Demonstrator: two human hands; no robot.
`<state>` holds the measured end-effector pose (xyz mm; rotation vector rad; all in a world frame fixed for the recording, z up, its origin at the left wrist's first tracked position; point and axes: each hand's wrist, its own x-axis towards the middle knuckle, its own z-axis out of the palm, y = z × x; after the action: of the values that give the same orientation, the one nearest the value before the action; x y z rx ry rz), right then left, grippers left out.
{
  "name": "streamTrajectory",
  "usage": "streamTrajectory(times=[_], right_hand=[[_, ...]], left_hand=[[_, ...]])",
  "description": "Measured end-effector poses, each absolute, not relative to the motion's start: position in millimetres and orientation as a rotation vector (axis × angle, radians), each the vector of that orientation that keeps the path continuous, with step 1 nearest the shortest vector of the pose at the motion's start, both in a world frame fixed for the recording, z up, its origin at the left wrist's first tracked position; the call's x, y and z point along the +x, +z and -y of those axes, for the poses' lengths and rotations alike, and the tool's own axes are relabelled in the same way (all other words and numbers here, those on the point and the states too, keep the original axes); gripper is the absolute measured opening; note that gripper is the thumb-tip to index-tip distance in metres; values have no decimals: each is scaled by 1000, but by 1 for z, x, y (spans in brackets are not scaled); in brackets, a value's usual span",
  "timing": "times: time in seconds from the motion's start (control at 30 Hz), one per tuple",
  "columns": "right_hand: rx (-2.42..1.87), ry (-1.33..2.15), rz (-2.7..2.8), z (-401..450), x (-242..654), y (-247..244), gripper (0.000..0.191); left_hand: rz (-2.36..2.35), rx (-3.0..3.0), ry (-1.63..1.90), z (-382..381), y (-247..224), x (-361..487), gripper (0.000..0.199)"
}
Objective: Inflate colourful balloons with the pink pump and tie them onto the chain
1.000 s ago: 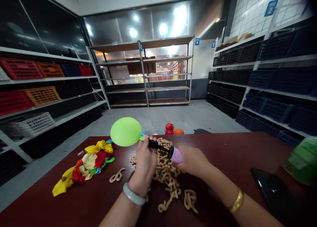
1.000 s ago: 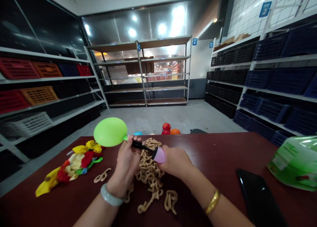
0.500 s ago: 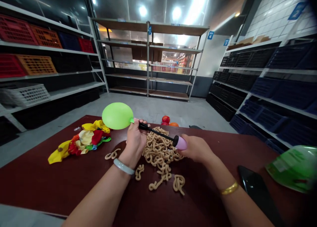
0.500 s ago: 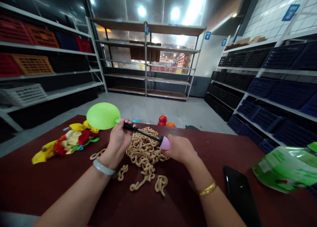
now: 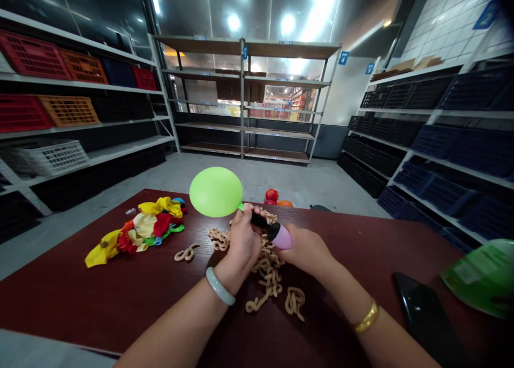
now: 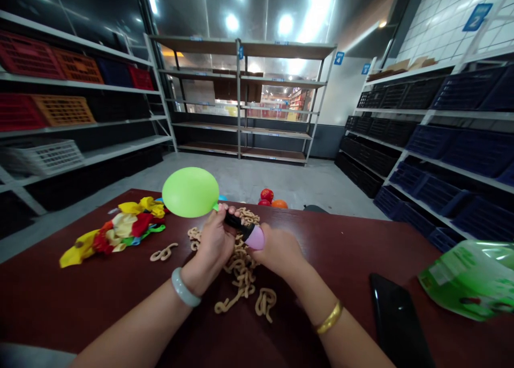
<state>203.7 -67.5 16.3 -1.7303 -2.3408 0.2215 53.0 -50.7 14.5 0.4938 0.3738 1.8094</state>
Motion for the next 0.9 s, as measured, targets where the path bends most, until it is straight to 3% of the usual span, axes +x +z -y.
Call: streamTrajectory(times=[0.23, 0.37, 0.53, 0.9], right_hand=[[-1656, 499, 2386, 58, 228, 20, 38], [-1677, 433, 2408, 58, 235, 23, 37], [-1651, 282, 2446, 61, 233, 26, 36], [-1640, 379, 2322, 68, 208, 20, 36]], left_hand=[[-471, 389, 1952, 23, 30, -6, 16], [-483, 384, 2024, 18, 31, -19, 16], [-428, 473, 1946, 27, 22, 5, 19], [-456, 491, 1786, 57, 6, 66, 24]])
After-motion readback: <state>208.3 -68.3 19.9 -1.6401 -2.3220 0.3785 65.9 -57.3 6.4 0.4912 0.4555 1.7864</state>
